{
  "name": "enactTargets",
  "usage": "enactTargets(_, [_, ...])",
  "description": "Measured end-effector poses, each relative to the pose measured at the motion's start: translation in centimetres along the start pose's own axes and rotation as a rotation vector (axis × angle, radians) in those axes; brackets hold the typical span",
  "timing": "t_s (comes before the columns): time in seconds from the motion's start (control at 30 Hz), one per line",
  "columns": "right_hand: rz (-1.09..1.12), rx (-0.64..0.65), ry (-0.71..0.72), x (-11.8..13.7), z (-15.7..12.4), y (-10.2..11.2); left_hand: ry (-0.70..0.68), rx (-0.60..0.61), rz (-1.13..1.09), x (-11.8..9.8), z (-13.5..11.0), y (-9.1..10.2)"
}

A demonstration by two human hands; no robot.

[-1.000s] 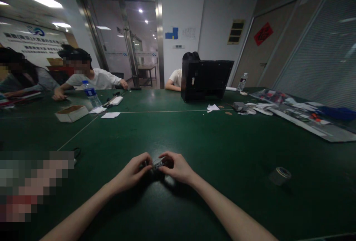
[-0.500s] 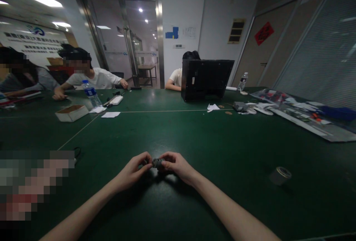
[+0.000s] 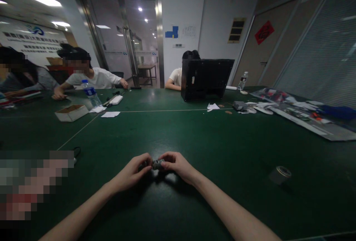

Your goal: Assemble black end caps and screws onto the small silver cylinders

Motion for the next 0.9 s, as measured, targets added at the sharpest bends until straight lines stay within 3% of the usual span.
enactTargets(0.63, [-0.081, 0.024, 0.000, 0.2, -0.1, 0.0, 0.134, 0.106, -0.133, 0.4, 0.2, 0.1])
enactTargets(0.9, [-0.099, 0.013, 0.004, 0.3, -0.1, 0.0, 0.128, 0.114, -0.182, 0.9, 0.2, 0.0])
Point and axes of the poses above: each hand's wrist, its own z-axis towards the middle knuckle, its own y-axis out of the back of the hand, x = y × z, the point moved 5 cm from there along z, towards the middle knuckle, and after that the axes turned 2 degrees about -x, right-handed, at the moved point
